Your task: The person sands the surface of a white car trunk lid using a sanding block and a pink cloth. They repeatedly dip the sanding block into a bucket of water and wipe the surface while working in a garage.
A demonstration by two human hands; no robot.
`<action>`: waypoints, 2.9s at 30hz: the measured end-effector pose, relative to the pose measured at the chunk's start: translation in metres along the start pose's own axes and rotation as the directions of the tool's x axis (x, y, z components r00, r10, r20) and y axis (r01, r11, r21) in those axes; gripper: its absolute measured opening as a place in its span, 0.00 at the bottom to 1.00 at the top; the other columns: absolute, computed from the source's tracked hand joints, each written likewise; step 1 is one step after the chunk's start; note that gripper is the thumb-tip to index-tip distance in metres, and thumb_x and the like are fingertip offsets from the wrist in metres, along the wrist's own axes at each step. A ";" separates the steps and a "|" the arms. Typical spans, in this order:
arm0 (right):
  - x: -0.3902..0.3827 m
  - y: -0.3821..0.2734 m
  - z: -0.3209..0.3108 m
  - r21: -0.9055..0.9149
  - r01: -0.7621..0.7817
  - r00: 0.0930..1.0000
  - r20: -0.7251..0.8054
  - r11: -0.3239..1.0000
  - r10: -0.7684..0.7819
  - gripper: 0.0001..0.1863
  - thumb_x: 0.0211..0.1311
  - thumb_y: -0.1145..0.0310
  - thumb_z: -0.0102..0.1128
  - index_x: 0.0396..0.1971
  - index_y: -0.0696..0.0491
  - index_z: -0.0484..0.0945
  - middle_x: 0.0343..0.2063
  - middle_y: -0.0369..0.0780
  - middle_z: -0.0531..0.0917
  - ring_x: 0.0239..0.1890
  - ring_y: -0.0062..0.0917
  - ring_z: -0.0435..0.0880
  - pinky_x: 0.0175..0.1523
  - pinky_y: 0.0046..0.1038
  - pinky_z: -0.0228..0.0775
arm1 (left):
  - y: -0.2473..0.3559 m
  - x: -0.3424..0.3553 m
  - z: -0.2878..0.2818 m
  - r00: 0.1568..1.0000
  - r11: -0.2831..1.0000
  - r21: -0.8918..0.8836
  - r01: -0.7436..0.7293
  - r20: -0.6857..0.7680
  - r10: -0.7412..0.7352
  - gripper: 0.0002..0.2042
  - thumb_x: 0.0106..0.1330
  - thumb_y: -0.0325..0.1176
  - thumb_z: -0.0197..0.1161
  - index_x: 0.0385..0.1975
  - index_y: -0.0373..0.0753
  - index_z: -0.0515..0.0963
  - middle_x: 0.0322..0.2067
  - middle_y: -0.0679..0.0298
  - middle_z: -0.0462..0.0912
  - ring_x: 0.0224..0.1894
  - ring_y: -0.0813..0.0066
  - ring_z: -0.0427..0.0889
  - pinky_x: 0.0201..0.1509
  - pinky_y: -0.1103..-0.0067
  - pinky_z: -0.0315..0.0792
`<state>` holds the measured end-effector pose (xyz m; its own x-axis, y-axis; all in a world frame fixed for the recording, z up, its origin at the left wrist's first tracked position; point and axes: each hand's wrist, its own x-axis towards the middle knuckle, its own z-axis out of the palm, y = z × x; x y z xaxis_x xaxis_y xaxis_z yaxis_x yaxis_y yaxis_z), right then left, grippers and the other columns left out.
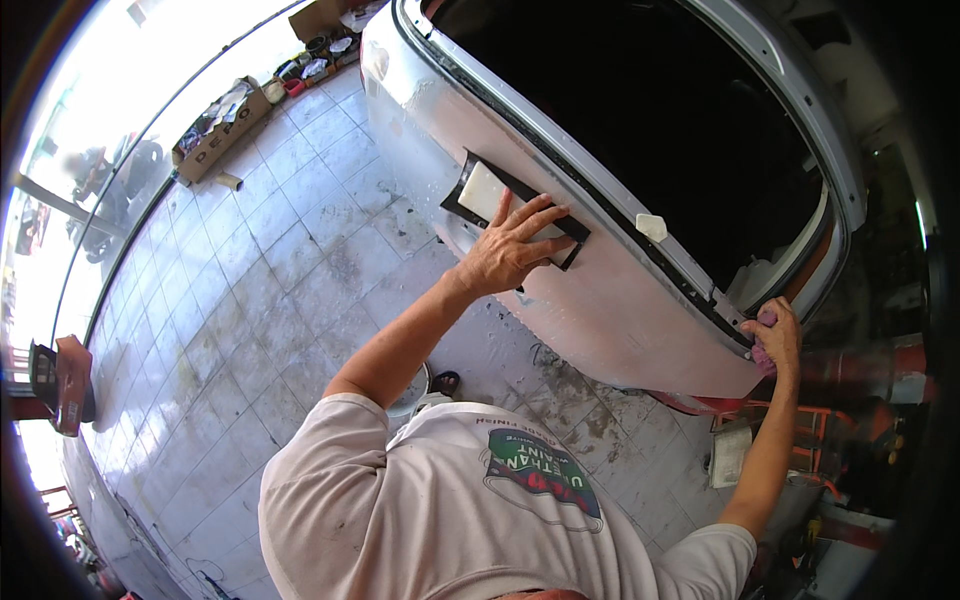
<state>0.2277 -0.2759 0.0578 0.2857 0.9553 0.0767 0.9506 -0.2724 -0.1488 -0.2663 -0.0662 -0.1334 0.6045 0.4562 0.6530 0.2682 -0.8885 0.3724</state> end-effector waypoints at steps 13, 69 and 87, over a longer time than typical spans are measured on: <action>0.005 0.001 -0.004 -0.024 -0.037 0.998 0.044 0.999 0.038 0.23 0.40 0.62 0.89 0.33 0.56 0.84 0.36 0.40 0.81 0.42 0.41 0.83 0.48 0.40 0.74 | -0.014 0.009 -0.011 0.980 0.987 0.018 0.161 -0.118 -0.158 0.23 0.59 0.38 0.80 0.56 0.60 0.88 0.77 0.59 0.70 0.80 0.50 0.65 0.82 0.36 0.48; -0.010 0.049 0.003 -0.137 0.192 0.953 -0.210 0.972 -0.218 0.29 0.58 0.64 0.73 0.63 0.40 0.86 0.68 0.31 0.82 0.62 0.33 0.87 0.67 0.38 0.82 | 0.137 0.047 0.070 0.971 0.982 0.112 -0.149 0.203 0.125 0.31 0.57 0.33 0.81 0.64 0.56 0.85 0.75 0.64 0.73 0.80 0.55 0.66 0.84 0.44 0.54; -0.016 0.045 0.019 -0.163 0.287 0.936 -0.160 0.944 -0.312 0.31 0.50 0.49 0.85 0.50 0.49 0.84 0.51 0.35 0.85 0.54 0.38 0.89 0.57 0.43 0.83 | 0.215 0.049 0.130 0.978 0.953 0.256 -0.163 0.171 0.122 0.28 0.64 0.44 0.78 0.66 0.60 0.82 0.75 0.65 0.72 0.77 0.60 0.69 0.82 0.31 0.45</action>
<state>0.2639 -0.3014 0.0307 -0.0100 0.9610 0.2763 0.9991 -0.0018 0.0425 -0.0812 -0.2412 -0.1068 0.7522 0.3294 0.5708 0.3487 -0.9339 0.0793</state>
